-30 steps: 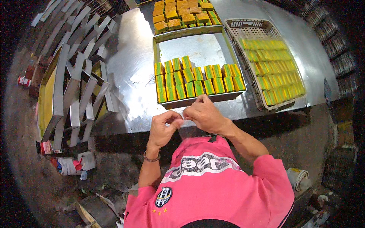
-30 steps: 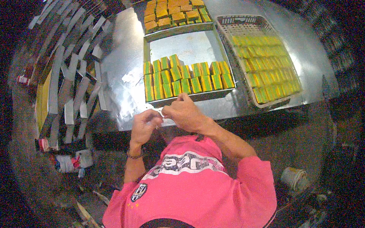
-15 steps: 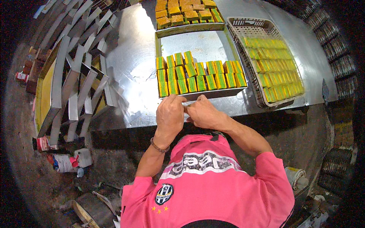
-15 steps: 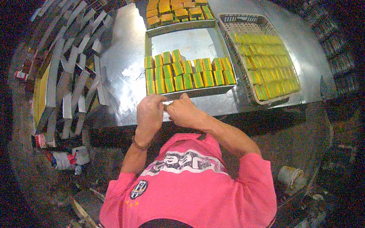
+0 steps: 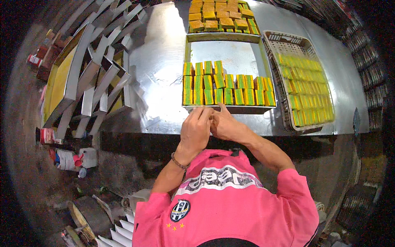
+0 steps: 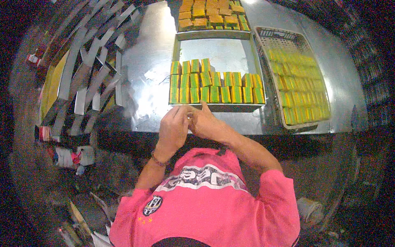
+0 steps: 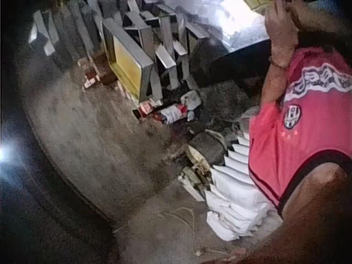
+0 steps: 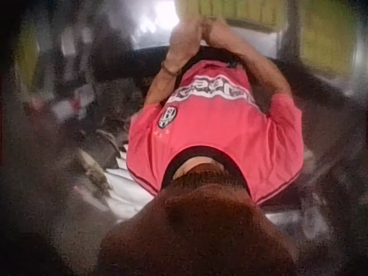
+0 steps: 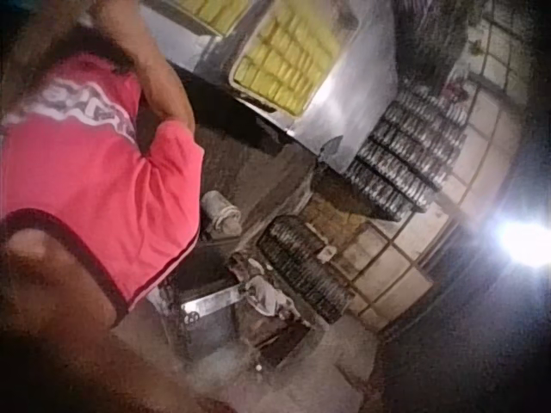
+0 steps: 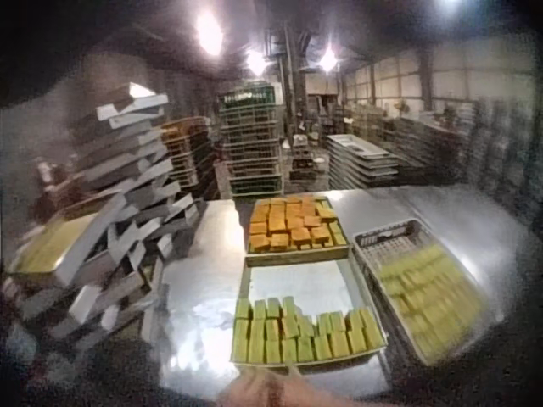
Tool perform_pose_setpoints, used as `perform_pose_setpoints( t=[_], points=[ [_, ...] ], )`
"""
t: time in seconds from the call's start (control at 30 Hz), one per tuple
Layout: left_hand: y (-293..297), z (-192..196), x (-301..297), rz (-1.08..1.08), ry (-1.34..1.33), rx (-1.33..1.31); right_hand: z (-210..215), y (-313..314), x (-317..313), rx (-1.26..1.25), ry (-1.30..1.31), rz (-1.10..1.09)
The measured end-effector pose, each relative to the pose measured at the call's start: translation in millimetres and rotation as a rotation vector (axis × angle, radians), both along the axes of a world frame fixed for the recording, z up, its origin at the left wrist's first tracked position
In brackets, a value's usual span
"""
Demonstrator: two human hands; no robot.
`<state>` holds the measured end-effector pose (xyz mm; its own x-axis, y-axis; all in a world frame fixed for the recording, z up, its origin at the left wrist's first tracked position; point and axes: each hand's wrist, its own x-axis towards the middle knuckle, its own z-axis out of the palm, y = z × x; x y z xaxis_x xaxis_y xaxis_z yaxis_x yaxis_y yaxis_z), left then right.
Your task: The person wraps rectangular yellow and green food bars in clear plastic film by hand. They pick each bar from a metal tray, enclose it in a plastic sheet, fold the edges, and place the wrapped item into a basket.
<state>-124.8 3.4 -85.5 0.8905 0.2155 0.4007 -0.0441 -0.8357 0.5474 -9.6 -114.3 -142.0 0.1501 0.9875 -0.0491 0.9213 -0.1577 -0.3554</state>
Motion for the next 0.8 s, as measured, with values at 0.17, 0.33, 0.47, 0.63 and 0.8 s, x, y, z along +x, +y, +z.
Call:
perform_pose_setpoints(
  t=[0.17, 0.33, 0.47, 0.63, 0.8],
  points=[
    [1, -8, -24, 0.257, -0.287, -0.225, 13, 7, -2, 0.109, -0.023, 0.017],
    [30, -68, -53, 0.464, -0.473, -1.472, 49, 19, -6, 0.023, 0.030, 0.096],
    [42, -80, -33, 0.148, -0.456, -2.049, 16, 31, -9, 0.214, -0.036, 0.345],
    [52, -107, -21, 0.318, -0.528, -2.180, 40, 46, -14, 0.058, 0.087, 0.281],
    [83, -109, -31, 0.359, -0.736, -2.298, 72, 63, 27, 0.146, 0.496, 0.225]
  ],
)
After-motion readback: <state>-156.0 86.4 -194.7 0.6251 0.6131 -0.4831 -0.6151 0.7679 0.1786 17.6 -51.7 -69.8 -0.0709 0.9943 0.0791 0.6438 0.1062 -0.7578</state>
